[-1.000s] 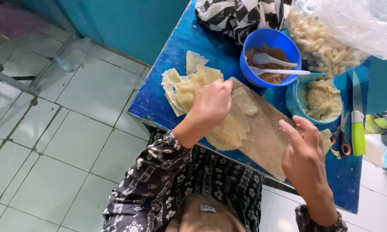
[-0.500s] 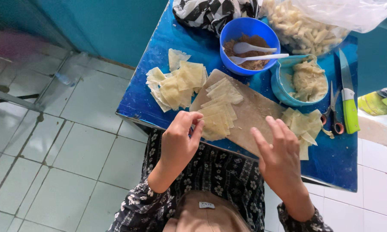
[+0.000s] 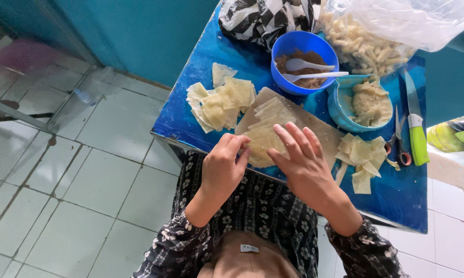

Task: The person sits at a small blue table and uses a spoon to place brown filling from a bowl onto square dough wrappers on a cutting board, then folds the wrappers over the filling by hand into closed parcels, repeating the cycle and stacking finished parcels on the board.

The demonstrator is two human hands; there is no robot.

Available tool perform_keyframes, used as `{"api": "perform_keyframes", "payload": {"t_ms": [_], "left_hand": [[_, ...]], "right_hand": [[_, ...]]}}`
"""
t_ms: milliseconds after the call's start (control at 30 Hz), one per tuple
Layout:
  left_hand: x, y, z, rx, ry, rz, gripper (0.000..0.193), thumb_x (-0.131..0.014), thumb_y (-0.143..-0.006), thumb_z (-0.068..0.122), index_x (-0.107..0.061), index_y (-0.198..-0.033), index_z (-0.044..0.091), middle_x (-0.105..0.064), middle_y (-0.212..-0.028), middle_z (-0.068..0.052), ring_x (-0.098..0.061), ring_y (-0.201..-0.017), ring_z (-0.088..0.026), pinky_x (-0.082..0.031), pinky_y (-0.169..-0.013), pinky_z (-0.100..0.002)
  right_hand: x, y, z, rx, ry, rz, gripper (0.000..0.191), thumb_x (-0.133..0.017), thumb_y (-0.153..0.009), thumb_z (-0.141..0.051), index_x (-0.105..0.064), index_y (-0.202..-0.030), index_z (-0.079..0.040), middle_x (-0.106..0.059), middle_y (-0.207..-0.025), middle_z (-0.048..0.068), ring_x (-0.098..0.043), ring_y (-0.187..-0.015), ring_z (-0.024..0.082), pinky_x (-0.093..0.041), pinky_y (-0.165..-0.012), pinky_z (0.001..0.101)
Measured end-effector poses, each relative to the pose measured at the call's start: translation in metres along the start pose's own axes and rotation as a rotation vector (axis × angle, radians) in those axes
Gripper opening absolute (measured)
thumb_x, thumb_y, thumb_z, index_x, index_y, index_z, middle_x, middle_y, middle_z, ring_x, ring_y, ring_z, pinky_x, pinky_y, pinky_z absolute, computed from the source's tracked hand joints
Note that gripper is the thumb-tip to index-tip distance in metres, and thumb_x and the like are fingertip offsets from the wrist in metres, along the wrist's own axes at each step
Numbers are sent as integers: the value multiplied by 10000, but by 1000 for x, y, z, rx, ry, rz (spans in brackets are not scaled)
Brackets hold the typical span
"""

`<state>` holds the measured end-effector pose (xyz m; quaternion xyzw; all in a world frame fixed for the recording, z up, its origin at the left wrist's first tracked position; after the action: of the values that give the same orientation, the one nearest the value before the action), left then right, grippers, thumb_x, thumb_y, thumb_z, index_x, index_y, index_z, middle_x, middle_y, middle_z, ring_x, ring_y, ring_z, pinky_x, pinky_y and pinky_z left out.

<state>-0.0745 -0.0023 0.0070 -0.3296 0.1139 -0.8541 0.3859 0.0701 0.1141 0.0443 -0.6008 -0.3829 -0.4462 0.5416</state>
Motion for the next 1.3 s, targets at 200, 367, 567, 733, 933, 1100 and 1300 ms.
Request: {"api": "perform_keyframes", "payload": {"t_ms": [200,367,567,733,933,1100,1300], "left_hand": [[0,-1,2,-100,-52,-27,136,-707,-919,123,-725,-1052,141,-645,-1009,-50,-687,-862,-274,-549,-694,-394],[-2,1,-1,-89,-74,-33,125,-717,-904,130,-737,-1027,144,-635,-1002,-37,-682,-859,-261,-546,-684,-386],[4,-2,0,-90,-23,-54,122,-725,-882,128,-746,-1001,143,-651,-1004,-16,-691,-849,-241,-545,-677,-367],[7,-3,1,-57,-37,-55,92,-735,-911,150,-758,-1000,145,-659,-982,-16,-687,-789,-233,-538,-641,-358],[6,-5,2,-37,-46,-69,91,-726,-921,167,-764,-1002,150,-665,-970,-12,-686,-764,-232,-533,-629,-357],[8,-5,4,-37,-48,-108,87,-693,-940,152,-710,-1022,129,-660,-962,-43,-688,-764,-259,-537,-633,-372],[4,-18,-4,68,-43,-149,103,-665,-952,165,-619,-1011,94,-671,-900,-45,-701,-780,-274,-541,-632,-388]], "right_hand": [[-5,-15,-2,36,33,-43,626,-678,-675,7,-663,-1287,-126,-372,-1594,154,-287,-1500,353,-160,-1224,538],[-2,2,4,10,5,-41,459,-689,-684,5,-688,-1126,-117,-412,-1566,143,-300,-1496,345,-165,-1222,561],[10,43,58,-361,-204,220,535,-471,-748,177,-640,-1156,-126,-452,-1591,81,-335,-1600,316,-282,-1341,519],[14,69,111,-597,261,159,702,-527,-832,63,-491,-1532,17,-261,-1669,271,-224,-1533,518,-174,-1210,657],[5,83,105,-614,558,-68,618,-540,-938,-3,-567,-1554,-43,-298,-1741,196,-258,-1590,443,-183,-1241,663],[22,80,59,-483,381,111,207,-677,-879,-16,-695,-1071,-91,-547,-1448,168,-456,-1382,400,-296,-1143,561],[-3,35,14,-1,-396,164,281,-678,-847,33,-649,-1125,-2,-670,-1104,136,-648,-1030,360,-528,-892,454]]}}
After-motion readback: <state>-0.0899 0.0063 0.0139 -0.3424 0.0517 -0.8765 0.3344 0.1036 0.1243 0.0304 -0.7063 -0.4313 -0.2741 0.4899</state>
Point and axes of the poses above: each hand's wrist, its own y-axis away from the middle knuckle, its own x-axis out of the back of the hand, z = x × y, the point moved 4 cm from there along -y, towards the middle knuckle
